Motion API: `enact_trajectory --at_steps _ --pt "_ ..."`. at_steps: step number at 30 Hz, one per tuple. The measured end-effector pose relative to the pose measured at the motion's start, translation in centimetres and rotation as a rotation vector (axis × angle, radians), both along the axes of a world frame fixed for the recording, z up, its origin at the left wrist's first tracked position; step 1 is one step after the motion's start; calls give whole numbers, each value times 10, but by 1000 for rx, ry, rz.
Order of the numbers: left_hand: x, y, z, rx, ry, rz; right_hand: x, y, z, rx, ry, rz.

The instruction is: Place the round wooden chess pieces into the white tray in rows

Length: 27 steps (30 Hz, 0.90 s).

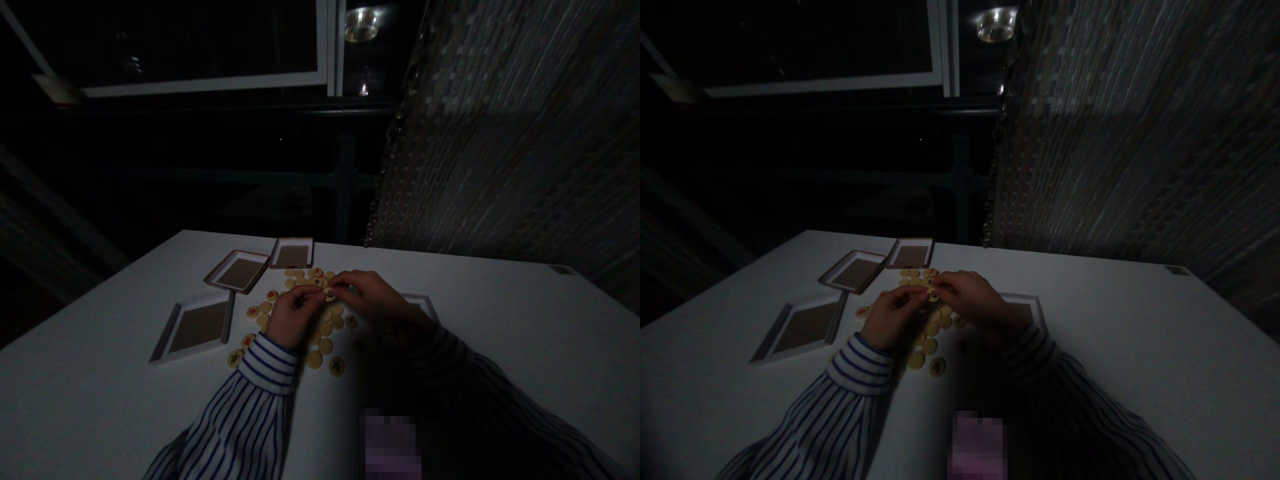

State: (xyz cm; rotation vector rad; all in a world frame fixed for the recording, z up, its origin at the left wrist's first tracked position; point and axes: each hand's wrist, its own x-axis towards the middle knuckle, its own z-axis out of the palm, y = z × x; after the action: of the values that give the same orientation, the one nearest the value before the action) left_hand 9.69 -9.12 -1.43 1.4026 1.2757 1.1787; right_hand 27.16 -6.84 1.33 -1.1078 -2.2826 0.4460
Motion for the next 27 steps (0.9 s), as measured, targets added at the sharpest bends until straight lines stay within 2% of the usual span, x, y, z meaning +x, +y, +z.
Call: enact_trajectory --at_steps 6,12,17,23,27 --pt "-2 3 -4 12 -1 22 -1 -1 0 25 -25 48" --pt "0 0 2 14 31 30 0 0 -2 77 -122 70" --pt "-3 2 0 42 93 33 4 1 0 105 -188 19" --pt "-18 9 -11 109 246 140 14 2 7 92 -348 -79" --pt "-30 10 -13 122 365 197 18 3 7 44 -463 -135"
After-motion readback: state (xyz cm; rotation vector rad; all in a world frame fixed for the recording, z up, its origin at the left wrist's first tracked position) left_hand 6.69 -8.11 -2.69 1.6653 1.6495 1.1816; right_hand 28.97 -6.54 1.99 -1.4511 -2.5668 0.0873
